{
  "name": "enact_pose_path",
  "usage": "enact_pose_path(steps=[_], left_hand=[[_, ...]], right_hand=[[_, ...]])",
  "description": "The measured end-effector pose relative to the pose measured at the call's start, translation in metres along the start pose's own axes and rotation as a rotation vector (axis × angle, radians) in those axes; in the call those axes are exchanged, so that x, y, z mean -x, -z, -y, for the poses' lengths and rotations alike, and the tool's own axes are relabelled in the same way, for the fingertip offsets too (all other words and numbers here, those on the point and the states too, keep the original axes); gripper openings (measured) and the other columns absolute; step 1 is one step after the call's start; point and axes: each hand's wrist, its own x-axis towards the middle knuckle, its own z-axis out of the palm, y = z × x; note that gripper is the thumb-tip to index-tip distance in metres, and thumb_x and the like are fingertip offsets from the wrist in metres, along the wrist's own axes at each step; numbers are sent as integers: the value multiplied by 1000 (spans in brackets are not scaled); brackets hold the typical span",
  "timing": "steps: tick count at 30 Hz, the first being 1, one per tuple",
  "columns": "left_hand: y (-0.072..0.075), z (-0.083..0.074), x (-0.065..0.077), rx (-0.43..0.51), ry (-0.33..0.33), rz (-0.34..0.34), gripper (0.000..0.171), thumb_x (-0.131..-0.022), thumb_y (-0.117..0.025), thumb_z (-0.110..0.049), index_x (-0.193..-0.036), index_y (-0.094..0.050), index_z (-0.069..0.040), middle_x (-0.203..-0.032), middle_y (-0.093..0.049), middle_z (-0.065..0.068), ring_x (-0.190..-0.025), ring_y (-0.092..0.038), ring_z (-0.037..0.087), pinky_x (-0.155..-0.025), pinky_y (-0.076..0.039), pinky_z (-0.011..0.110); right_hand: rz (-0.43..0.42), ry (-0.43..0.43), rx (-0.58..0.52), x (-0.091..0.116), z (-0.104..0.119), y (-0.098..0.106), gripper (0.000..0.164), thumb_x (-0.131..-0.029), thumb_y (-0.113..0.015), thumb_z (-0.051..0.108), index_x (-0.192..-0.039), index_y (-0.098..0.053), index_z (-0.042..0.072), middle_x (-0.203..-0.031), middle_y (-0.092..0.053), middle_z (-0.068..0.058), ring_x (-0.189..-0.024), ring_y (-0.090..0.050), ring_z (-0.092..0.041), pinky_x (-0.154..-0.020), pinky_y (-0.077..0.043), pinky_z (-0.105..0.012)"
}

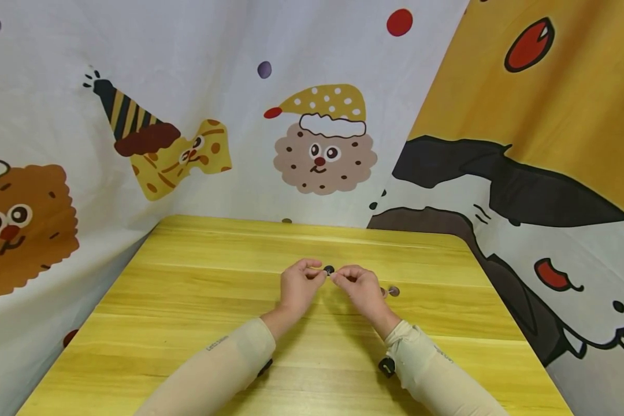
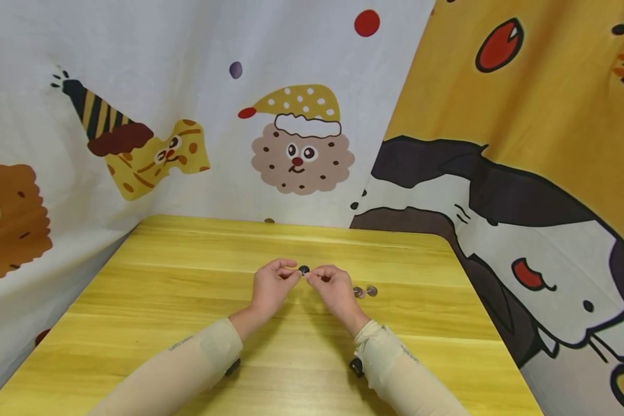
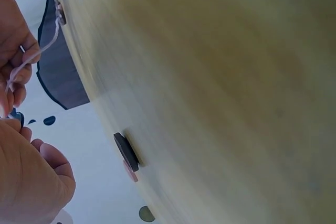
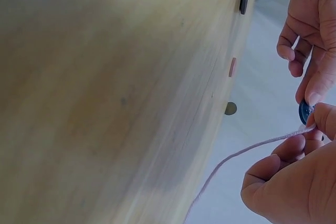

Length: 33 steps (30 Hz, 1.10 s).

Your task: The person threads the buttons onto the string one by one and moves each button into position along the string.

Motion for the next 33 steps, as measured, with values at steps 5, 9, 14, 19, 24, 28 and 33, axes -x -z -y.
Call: enact_pose_path(steps=[5, 9, 14, 19, 24, 28, 33], left_hand=[[0, 1, -1, 2, 6, -17, 18, -96, -82, -14, -113, -79, -8, -93, -84, 4, -81, -78, 15, -67, -61, 22], [2, 1, -4, 28, 29, -33, 17, -96, -82, -15, -112, -79, -11, -95, -84, 4, -84, -78, 15, -69, -61, 23], [4, 0, -4, 51, 52, -33, 17, -96, -83, -16, -112, -79, -12, -96, -84, 4, -85, -76, 15, -69, -60, 22], [4, 0, -4, 38, 50, -32, 20, -95, -83, -17, -113, -78, -9, -96, -84, 4, -85, -77, 16, -68, -60, 21], [3, 1, -3, 32, 39, -29, 20, -95, -83, -17, -113, -78, -10, -95, -84, 4, -85, -76, 15, -68, -60, 21], [1, 2, -2, 27, 32, -23, 17, -95, -83, -17, -111, -79, -12, -94, -84, 3, -84, -76, 14, -67, -59, 21], [1, 2, -2, 19, 24, -19, 17, -96, -83, -18, -111, -79, -13, -94, -84, 2, -84, -76, 14, -67, -59, 21]], right_hand=[[11, 1, -4, 1, 0, 0, 19, -100, -78, 31, -95, -79, 13, -115, -75, -4, -95, -60, -18, -89, -43, -37], [22, 21, -15, 3, 3, 0, 20, -101, -77, 30, -96, -78, 12, -116, -75, -5, -95, -59, -18, -85, -46, -34], [11, 34, -29, 4, 5, -1, 17, -102, -76, 26, -94, -77, 11, -114, -74, -5, -94, -58, -19, -83, -47, -31], [-11, 22, -29, 3, 5, 0, 20, -101, -77, 29, -98, -80, 10, -113, -74, -5, -93, -57, -19, -84, -45, -33], [-24, 11, -17, 2, 4, 1, 22, -101, -77, 31, -100, -81, 9, -115, -75, -5, -93, -57, -19, -93, -36, -40], [-22, 2, -34, 2, 4, 1, 22, -102, -76, 28, -101, -80, 6, -115, -74, -6, -93, -56, -21, -99, -29, -44], [-33, -4, -47, 2, 4, 1, 26, -101, -77, 29, -104, -81, 3, -115, -75, -5, -93, -56, -19, -99, -27, -47]])
